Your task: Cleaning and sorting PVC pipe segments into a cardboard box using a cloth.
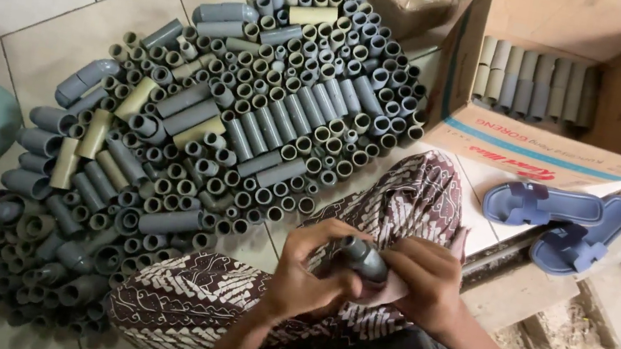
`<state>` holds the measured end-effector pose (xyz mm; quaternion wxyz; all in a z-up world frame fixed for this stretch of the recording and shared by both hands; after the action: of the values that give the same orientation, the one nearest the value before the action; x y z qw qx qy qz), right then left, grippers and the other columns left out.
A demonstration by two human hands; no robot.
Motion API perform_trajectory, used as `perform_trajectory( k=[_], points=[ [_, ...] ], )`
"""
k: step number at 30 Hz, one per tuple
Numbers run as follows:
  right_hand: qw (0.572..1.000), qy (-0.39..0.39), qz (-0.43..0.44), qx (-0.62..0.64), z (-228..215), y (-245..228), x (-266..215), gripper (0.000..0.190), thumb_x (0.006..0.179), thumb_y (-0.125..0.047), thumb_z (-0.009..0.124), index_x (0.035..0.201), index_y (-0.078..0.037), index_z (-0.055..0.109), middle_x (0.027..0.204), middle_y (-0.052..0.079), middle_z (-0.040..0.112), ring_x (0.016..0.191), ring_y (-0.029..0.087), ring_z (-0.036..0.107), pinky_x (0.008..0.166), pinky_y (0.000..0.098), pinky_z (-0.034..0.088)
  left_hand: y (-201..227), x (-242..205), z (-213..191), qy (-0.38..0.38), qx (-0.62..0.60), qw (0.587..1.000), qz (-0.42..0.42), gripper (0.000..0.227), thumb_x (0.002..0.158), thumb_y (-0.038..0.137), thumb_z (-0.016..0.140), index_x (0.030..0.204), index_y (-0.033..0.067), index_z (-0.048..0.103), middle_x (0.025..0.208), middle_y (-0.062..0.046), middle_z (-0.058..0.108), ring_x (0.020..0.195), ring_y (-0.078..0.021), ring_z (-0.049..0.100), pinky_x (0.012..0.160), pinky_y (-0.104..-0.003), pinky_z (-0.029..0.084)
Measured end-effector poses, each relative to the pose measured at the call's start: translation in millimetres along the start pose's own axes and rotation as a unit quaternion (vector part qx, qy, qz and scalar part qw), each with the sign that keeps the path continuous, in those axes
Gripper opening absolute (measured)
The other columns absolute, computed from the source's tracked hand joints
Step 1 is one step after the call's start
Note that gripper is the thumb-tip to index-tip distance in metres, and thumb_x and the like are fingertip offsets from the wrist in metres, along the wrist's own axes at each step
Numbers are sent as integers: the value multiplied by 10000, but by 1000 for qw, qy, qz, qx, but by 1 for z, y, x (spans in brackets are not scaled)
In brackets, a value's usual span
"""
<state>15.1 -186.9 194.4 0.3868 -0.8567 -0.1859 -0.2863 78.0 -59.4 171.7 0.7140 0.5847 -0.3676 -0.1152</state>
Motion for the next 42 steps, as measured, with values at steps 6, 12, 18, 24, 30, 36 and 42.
perform_trajectory(
  k=[6, 12, 18, 24, 30, 36, 42],
  points=[
    [990, -7, 95, 108, 19, 12, -1, 408, 899, -390, 689, 696, -58, 569, 589, 12, 547, 464, 111, 484, 411, 266, 398, -3, -4, -2, 47, 13, 999, 17, 370, 948, 377, 720, 1093, 42, 659, 1034, -118, 723, 945, -234, 696, 892, -374, 596],
    [763, -11, 174, 622, 91, 60, -95, 345, 789, -220, 798, 905, -70, 509, 923, 144, 475, 772, 257, 517, 641, 355, 469, -8, -5, 3, -33, -94, 988, 120, 360, 944, 313, 754, 1142, 21, 682, 1062, -134, 740, 1003, -294, 720, 946, -422, 581],
    [771, -26, 173, 613, 84, 49, -99, 422, 814, -179, 853, 1146, -65, 618, 1103, 125, 654, 918, 198, 675, 778, 273, 598, 4, -2, 16, -151, -152, 977, 18, 244, 997, 158, 675, 1234, 105, 643, 1207, -56, 690, 1167, -220, 666, 1052, -378, 590],
    [973, 71, 183, 118, 16, 33, -36, 355, 815, -335, 753, 635, -98, 560, 580, -4, 563, 469, 77, 449, 428, 223, 352, -3, 1, 8, -1, 15, 1000, -15, 487, 919, 290, 756, 1329, 111, 565, 1237, -109, 697, 1140, -249, 692, 1061, -426, 572],
    [947, 43, 237, 213, 22, 28, -25, 402, 818, -376, 756, 617, -127, 512, 567, -33, 527, 504, 81, 430, 472, 245, 337, -15, -9, 14, 4, -95, 995, 23, 397, 850, 188, 829, 1172, 1, 691, 1020, -145, 734, 932, -242, 734, 947, -391, 597],
    [914, 67, 239, 321, 21, 23, -25, 362, 899, -318, 686, 691, -33, 602, 630, 53, 590, 597, 166, 529, 604, 286, 435, -6, -6, 13, -36, -283, 957, 52, 415, 884, 259, 790, 1119, -72, 701, 982, -228, 732, 903, -312, 725, 837, -444, 574],
    [914, 128, 189, 336, 11, 45, -35, 349, 803, -268, 797, 873, 38, 644, 793, 127, 629, 768, 249, 587, 783, 345, 495, -22, -2, -8, 47, -141, 988, 31, 492, 923, 361, 729, 1174, -57, 668, 1110, -217, 733, 1054, -269, 705, 948, -399, 531]
  ],
)
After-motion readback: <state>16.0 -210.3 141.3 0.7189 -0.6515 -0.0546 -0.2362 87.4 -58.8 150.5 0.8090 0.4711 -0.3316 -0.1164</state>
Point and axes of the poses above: each hand's wrist, its own x-axis towards the middle knuckle, its own z-axis out of the palm, y = z × x, the point moved 8 cm from there along x, towards the middle knuckle
